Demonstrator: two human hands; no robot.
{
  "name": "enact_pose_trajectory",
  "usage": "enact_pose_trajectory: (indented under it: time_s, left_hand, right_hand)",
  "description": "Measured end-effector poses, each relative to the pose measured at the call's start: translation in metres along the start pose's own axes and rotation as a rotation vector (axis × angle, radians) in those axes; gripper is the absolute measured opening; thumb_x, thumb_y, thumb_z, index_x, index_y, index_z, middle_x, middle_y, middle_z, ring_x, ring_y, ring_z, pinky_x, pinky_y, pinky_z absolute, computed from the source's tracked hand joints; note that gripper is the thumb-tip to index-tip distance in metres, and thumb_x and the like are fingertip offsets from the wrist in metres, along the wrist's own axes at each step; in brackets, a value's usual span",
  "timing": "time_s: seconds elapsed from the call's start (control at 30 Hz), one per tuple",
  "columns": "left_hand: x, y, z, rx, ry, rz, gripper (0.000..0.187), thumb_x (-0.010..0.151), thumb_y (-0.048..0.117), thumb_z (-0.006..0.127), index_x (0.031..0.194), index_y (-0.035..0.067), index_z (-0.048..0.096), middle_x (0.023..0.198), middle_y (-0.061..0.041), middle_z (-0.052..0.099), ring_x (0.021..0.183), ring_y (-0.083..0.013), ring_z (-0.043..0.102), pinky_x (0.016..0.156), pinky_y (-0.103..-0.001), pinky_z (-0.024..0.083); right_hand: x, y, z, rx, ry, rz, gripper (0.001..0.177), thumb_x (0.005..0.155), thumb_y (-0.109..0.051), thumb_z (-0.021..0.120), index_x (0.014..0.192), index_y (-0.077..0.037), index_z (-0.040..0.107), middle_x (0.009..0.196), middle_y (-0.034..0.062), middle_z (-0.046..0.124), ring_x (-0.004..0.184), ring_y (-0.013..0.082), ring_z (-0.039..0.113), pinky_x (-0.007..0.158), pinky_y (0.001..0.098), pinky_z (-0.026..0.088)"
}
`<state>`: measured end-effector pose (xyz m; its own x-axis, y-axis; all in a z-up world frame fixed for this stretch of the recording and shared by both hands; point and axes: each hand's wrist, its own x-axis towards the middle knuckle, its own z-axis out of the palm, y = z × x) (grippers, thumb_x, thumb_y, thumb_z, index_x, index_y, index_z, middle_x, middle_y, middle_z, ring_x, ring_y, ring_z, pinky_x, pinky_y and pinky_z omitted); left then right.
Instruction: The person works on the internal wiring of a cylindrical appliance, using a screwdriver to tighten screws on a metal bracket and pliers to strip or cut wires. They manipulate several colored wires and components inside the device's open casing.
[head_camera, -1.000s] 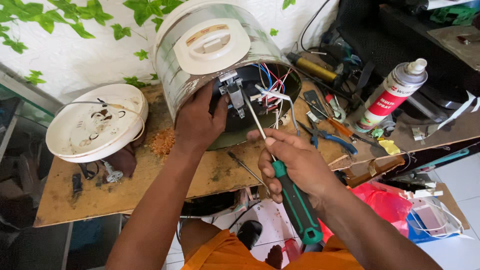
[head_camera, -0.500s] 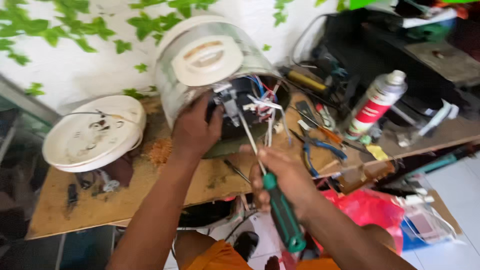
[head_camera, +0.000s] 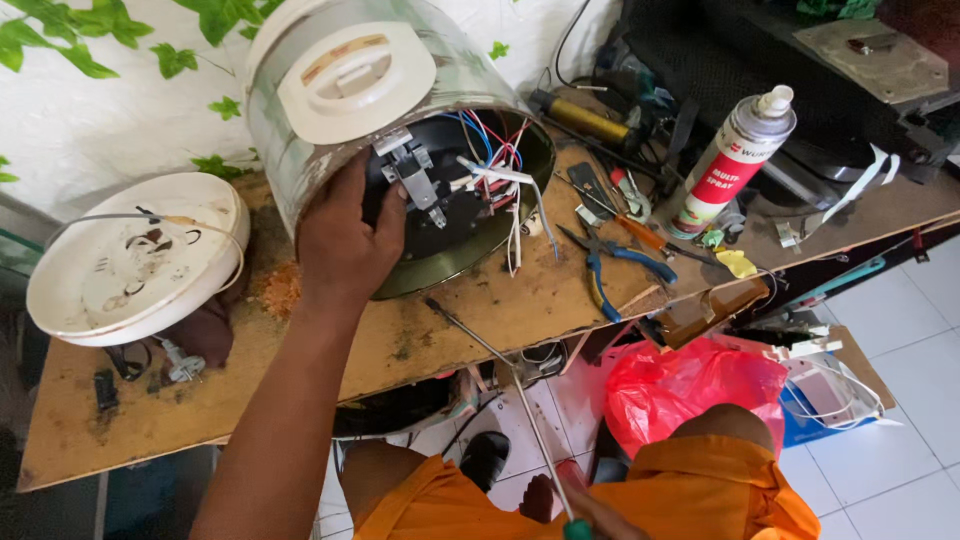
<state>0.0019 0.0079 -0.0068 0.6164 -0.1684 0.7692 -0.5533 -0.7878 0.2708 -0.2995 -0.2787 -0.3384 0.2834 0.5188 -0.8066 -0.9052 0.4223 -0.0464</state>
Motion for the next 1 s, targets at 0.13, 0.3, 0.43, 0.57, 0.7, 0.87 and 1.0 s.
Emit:
enact_pose_trajectory:
  time_s: [0.13, 0.3, 0.43, 0.57, 0.7, 0.87, 1.0]
  left_hand:
    - [0.005, 0.007, -0.004, -0.005, 0.021, 0.070, 0.052, 0.099, 0.021, 0.070, 0.145, 0.000, 0.057, 0.143, -0.030, 0.061, 0.134, -0.0487, 0.056, 0.115, -0.052, 0.042]
    - [0.001, 0.001, -0.002, -0.036, 0.002, 0.006, 0.051, 0.102, 0.029, 0.067, 0.144, 0.001, 0.058, 0.139, -0.025, 0.066, 0.130, -0.0438, 0.060, 0.107, -0.050, 0.049]
    - [0.015, 0.032, -0.026, -0.160, -0.042, -0.135, 0.048, 0.108, 0.029, 0.066, 0.150, 0.007, 0.054, 0.118, -0.032, 0.067, 0.108, -0.0579, 0.065, 0.088, -0.071, 0.054]
    - [0.018, 0.033, -0.031, -0.133, -0.020, -0.084, 0.048, 0.105, 0.025, 0.071, 0.147, 0.007, 0.057, 0.116, -0.030, 0.067, 0.106, -0.0545, 0.067, 0.086, -0.069, 0.056]
    - [0.017, 0.029, -0.033, -0.147, -0.031, -0.039, 0.045, 0.107, 0.023, 0.069, 0.147, 0.006, 0.056, 0.116, -0.030, 0.067, 0.108, -0.0564, 0.065, 0.085, -0.072, 0.056]
    - [0.014, 0.017, -0.027, -0.157, -0.020, -0.041, 0.046, 0.104, 0.024, 0.074, 0.144, 0.005, 0.060, 0.117, -0.029, 0.068, 0.109, -0.0547, 0.066, 0.087, -0.069, 0.056]
    - [0.014, 0.018, -0.032, -0.163, -0.052, -0.048, 0.048, 0.106, 0.026, 0.072, 0.147, 0.007, 0.057, 0.120, -0.028, 0.067, 0.110, -0.0535, 0.066, 0.090, -0.069, 0.056]
  right_hand:
    - [-0.187, -0.057, 0.098, -0.796, 0.533, -0.735, 0.070, 0.074, -0.030, 0.079, 0.144, -0.028, 0.072, 0.119, -0.0024, 0.083, 0.107, 0.0133, 0.080, 0.098, 0.0281, 0.057]
    - [-0.237, -0.172, 0.146, -1.608, 0.985, -1.068, 0.069, 0.096, -0.032, 0.058, 0.161, -0.030, 0.038, 0.113, 0.0175, 0.067, 0.096, 0.0332, 0.068, 0.080, 0.0482, 0.054]
    - [-0.222, -0.245, 0.154, -1.890, 0.987, -1.433, 0.062, 0.098, -0.027, 0.060, 0.157, -0.021, 0.045, 0.097, 0.0217, 0.068, 0.098, 0.0507, 0.069, 0.083, 0.0597, 0.055]
    - [-0.196, -0.289, 0.159, -2.021, 1.133, -1.355, 0.041, 0.099, -0.028, 0.056, 0.140, -0.029, 0.055, 0.086, 0.0175, 0.067, 0.081, 0.0455, 0.073, 0.069, 0.0557, 0.059]
    - [-0.175, -0.306, 0.160, -2.100, 1.259, -1.441, 0.039, 0.102, -0.037, 0.055, 0.142, -0.037, 0.056, 0.092, 0.0143, 0.062, 0.085, 0.0412, 0.072, 0.070, 0.0536, 0.061]
    - [-0.162, -0.329, 0.157, -2.162, 1.314, -1.388, 0.047, 0.098, -0.036, 0.062, 0.144, -0.039, 0.054, 0.101, 0.0108, 0.063, 0.095, 0.0358, 0.068, 0.077, 0.0508, 0.062]
    - [-0.155, -0.335, 0.158, -2.225, 1.321, -1.558, 0.037, 0.103, -0.031, 0.053, 0.139, -0.037, 0.058, 0.099, 0.0108, 0.058, 0.093, 0.0329, 0.066, 0.073, 0.0463, 0.062]
